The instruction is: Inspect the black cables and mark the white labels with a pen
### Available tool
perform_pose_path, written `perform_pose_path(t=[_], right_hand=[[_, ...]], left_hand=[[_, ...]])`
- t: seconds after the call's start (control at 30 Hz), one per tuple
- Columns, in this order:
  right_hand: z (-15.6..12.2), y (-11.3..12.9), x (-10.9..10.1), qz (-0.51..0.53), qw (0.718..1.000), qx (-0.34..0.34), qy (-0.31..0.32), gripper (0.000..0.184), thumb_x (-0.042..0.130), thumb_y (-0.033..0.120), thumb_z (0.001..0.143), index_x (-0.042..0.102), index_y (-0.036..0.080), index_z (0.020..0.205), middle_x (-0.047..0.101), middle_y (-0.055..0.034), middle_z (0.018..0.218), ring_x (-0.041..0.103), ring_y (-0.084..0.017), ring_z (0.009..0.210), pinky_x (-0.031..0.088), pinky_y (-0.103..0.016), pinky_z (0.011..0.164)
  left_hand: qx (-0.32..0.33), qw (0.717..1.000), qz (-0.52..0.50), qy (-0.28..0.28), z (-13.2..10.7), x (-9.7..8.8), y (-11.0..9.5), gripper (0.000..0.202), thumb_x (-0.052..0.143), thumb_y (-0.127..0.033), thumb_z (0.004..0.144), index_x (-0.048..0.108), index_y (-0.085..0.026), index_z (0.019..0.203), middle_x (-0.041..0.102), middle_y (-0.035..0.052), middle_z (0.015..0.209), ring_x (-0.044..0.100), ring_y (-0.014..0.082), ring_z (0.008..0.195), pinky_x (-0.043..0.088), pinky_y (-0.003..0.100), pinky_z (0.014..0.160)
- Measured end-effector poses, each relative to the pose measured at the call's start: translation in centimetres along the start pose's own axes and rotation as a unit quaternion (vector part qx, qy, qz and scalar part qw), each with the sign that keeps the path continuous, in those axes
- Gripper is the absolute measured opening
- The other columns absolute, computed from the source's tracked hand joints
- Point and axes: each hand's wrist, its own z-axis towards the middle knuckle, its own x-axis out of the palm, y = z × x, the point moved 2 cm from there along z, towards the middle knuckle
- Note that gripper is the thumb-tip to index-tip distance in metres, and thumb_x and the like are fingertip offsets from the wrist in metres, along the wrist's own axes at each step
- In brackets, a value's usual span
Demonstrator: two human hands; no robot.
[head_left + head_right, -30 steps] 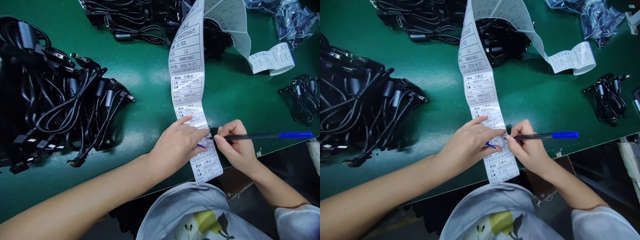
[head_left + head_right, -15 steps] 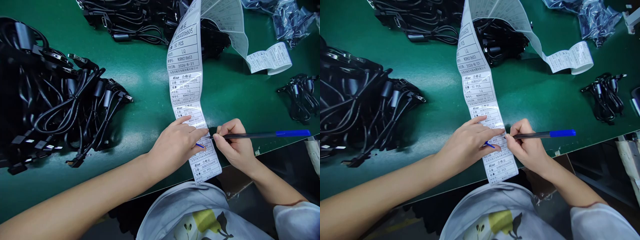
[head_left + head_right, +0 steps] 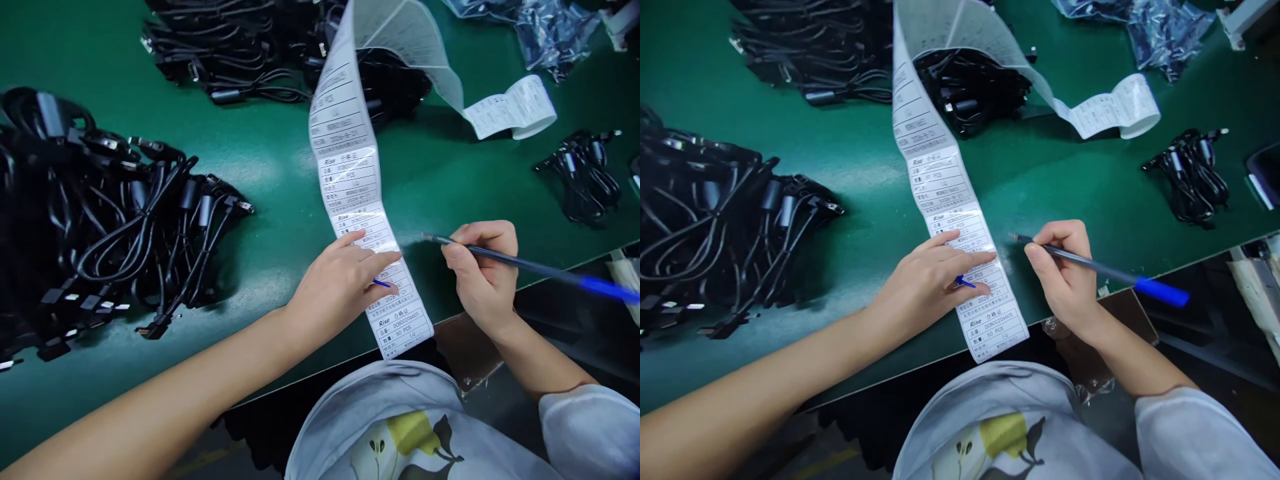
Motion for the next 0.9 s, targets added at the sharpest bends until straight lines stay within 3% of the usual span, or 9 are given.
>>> perform_pose_path(t=[0.13,0.2,0.3,0.43,0.5,0.57,0.63,0.77,0.9], right_hand=[[0.6,-0.9,-0.9,-0.16,0.97,-0.178,0.04,0.035,0.047,0.012,0.099,0.052,0.033,0.126,0.058,-0.0067,0.122,0.056,-0.029,0.117,0.047,-0.054,0.097],[1.2,-1.8,-1.2,-0.202,0.954,-0.216,0.039,0.04,0.041,0.008,0.1,0.05,0.028,0.134,0.057,-0.0096,0.131,0.053,-0.028,0.125,0.046,-0.052,0.102],[1.7,-2.4,-1.4,-0.235,0.94,-0.247,0.018,0.031,0.046,0.011,0.1,0.055,0.021,0.127,0.065,-0.0064,0.114,0.062,-0.02,0.099,0.052,-0.035,0.088],[0.6,-1.2,-0.7,-0.305,0.914,-0.253,-0.085,0.029,0.037,0.014,0.103,0.065,0.017,0.107,0.063,-0.0036,0.088,0.059,-0.019,0.079,0.045,-0.032,0.069],[-0.7,-0.1,0.0,-0.298,0.898,-0.299,-0.126,0.034,0.034,0.015,0.105,0.067,0.021,0.1,0.063,0.0011,0.086,0.057,-0.015,0.074,0.041,-0.028,0.063],[-2.1,0.7,0.2,-0.286,0.875,-0.35,-0.176,0.037,0.033,0.012,0.105,0.068,0.02,0.098,0.064,0.0021,0.086,0.056,-0.013,0.073,0.039,-0.027,0.061],[-3.5,0.7,-0.4,-0.276,0.863,-0.364,-0.216,0.037,0.034,0.007,0.104,0.069,0.018,0.098,0.066,0.0017,0.087,0.057,-0.012,0.073,0.038,-0.027,0.061],[-6.1,-1.2,-2.7,-0.249,0.872,-0.344,-0.244,0.033,0.037,0.014,0.105,0.07,0.018,0.099,0.066,0.001,0.087,0.057,-0.013,0.075,0.041,-0.027,0.065],[-9.0,-4.0,-6.0,-0.208,0.884,-0.331,-0.258,0.03,0.044,0.019,0.102,0.07,0.028,0.113,0.067,0.0024,0.093,0.061,-0.015,0.079,0.047,-0.028,0.07]], left_hand=[[-0.042,0.998,0.052,-0.01,-0.2,-0.6,1.5,0.043,0.057,-0.045,0.095,0.062,-0.018,0.128,0.071,-0.0004,0.08,0.068,0.0187,0.08,0.043,0.045,0.112],[-0.103,0.99,0.098,-0.023,-0.1,-0.9,2.1,0.049,0.06,-0.052,0.091,0.062,-0.022,0.129,0.064,0.0002,0.069,0.068,0.0258,0.089,0.053,0.044,0.096],[-0.178,0.972,0.148,-0.03,0.0,-1.4,1.4,0.058,0.059,-0.057,0.088,0.056,-0.023,0.135,0.061,0.0031,0.08,0.065,0.0268,0.081,0.055,0.042,0.076],[-0.212,0.963,0.118,-0.117,-0.6,-1.9,-2.1,0.054,0.059,-0.058,0.084,0.053,-0.034,0.133,0.056,0.0014,0.081,0.06,0.0297,0.078,0.053,0.051,0.074],[-0.227,0.971,-0.019,-0.078,-0.7,-1.5,-3.8,0.034,0.054,-0.054,0.088,0.057,-0.039,0.119,0.053,-0.0013,0.074,0.058,0.0252,0.07,0.053,0.047,0.067],[-0.261,0.959,-0.106,-0.009,-0.6,-0.6,-5.4,0.015,0.055,-0.048,0.088,0.061,-0.034,0.089,0.051,-0.0026,0.065,0.051,0.02,0.059,0.051,0.04,0.056],[-0.29,0.947,-0.134,0.034,0.0,0.6,-6.9,0.018,0.061,-0.043,0.084,0.055,-0.029,0.074,0.052,-0.0028,0.062,0.048,0.0178,0.055,0.049,0.037,0.051],[-0.3,0.941,-0.144,0.063,1.9,3.4,-9.4,0.018,0.065,-0.042,0.079,0.055,-0.027,0.078,0.059,-0.0018,0.066,0.056,0.0189,0.06,0.055,0.039,0.061],[-0.253,0.96,-0.048,0.107,4.5,5.5,-11.5,0.026,0.056,-0.048,0.085,0.056,-0.023,0.079,0.062,0.0012,0.068,0.064,0.0223,0.068,0.06,0.042,0.069]])
